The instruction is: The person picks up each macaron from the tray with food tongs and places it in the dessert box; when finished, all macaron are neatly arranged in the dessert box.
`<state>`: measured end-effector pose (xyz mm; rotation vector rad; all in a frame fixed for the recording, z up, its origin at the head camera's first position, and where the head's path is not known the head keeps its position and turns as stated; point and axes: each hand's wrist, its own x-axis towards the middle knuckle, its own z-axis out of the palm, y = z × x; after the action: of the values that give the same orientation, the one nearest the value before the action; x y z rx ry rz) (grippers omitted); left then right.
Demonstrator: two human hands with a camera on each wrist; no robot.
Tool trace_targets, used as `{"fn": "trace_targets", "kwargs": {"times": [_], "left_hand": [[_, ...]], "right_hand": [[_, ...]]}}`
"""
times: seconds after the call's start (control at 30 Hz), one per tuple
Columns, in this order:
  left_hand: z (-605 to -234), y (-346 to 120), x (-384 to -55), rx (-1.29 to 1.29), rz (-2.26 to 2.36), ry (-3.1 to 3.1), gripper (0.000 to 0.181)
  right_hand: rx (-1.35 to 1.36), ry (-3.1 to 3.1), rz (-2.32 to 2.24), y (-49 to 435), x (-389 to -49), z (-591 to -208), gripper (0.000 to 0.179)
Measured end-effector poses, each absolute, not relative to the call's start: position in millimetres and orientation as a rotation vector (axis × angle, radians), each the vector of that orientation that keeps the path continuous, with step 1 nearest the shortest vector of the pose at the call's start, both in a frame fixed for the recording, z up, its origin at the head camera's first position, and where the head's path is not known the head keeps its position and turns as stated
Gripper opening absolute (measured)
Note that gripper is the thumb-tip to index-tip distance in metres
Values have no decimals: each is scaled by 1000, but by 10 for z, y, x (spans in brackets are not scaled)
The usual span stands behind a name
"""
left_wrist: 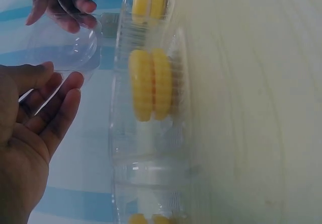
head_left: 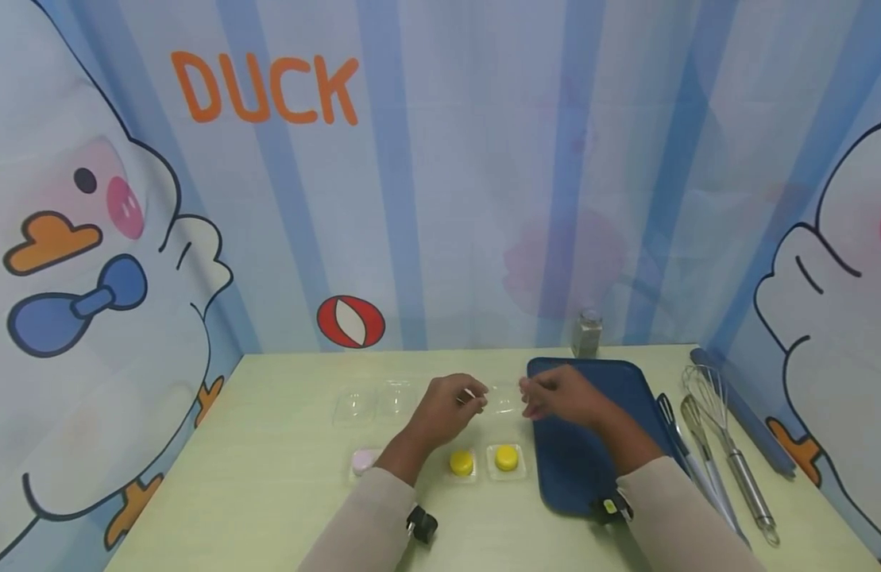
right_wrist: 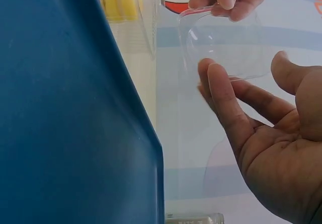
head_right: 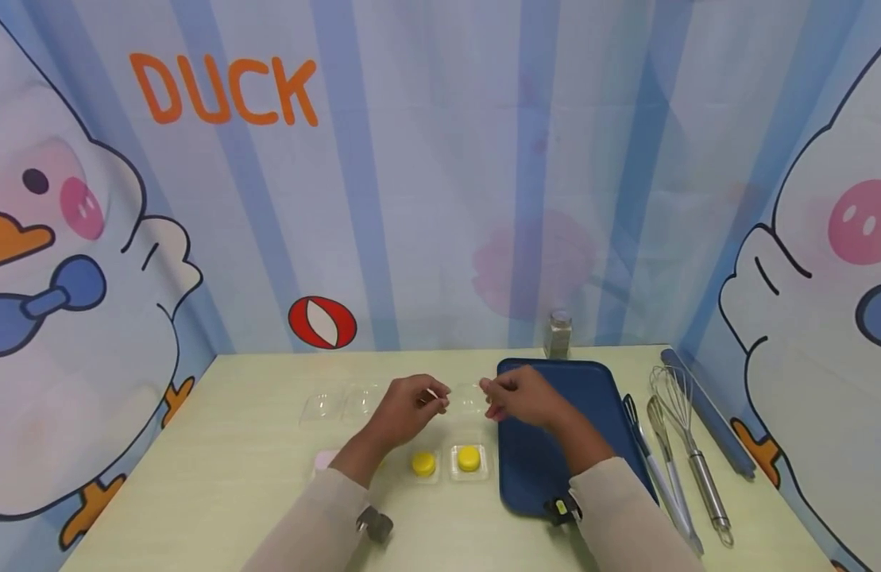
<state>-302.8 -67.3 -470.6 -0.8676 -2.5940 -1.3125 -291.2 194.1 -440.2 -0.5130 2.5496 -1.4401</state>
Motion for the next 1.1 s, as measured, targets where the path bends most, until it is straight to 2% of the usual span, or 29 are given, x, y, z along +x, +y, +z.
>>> {"fn": "trace_targets", "kwargs": {"times": [0.27,0.53,1.1], "left_hand": [[-4708,-670,-2976,-906,-1238,-2576,12],[-4677,-726,-2917,-947,-1270,-2542,12],[-4811,-873,-2905,-997,-1294,-2749,50]], "right_hand": [[-396,2335,-1533,1998,-2866,-4420,59],[-463,2302,-1459,2071,-2871,-4470,53],[-592,2462,-1384,2011,-2683,-4492,58]]}}
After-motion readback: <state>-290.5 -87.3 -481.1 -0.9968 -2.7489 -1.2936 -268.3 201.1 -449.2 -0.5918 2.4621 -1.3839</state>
